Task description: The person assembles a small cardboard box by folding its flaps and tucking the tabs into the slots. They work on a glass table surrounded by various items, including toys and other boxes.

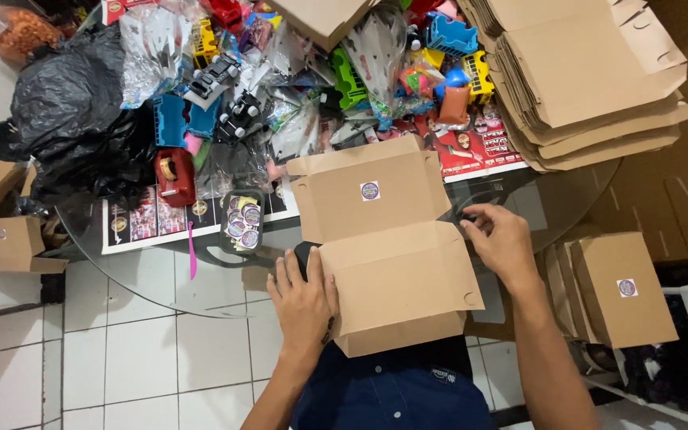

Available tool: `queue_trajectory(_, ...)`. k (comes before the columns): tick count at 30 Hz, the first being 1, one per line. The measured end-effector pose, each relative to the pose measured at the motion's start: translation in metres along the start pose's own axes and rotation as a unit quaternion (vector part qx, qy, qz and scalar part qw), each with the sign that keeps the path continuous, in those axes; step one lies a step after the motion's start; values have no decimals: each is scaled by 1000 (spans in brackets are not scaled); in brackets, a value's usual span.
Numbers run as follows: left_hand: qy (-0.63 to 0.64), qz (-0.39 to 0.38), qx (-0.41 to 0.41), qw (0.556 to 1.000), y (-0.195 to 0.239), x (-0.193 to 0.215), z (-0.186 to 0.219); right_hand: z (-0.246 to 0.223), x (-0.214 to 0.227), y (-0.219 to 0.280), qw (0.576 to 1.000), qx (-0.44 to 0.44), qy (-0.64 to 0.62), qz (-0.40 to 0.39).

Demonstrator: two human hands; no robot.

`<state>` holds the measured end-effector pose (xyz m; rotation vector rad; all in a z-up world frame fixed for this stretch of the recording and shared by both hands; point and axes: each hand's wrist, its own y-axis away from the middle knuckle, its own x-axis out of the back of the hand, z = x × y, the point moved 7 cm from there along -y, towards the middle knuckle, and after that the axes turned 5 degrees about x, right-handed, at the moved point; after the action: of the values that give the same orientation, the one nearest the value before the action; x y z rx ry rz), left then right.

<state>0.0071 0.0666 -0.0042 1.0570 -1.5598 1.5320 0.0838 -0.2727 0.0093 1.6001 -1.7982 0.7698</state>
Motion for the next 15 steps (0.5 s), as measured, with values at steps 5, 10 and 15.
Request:
queue_trajectory(5, 1, -4, 1, 1000, 0, 0, -1, -4, -13, 22, 976, 156, 137, 60)
queue_trajectory(10, 0, -12, -7, 1000, -3, 3, -5, -39, -9, 47, 926, 246, 267, 104)
queue_trajectory(15, 119, -113, 18, 986, -11, -27, -32, -17, -7, 27, 971, 125, 203, -16)
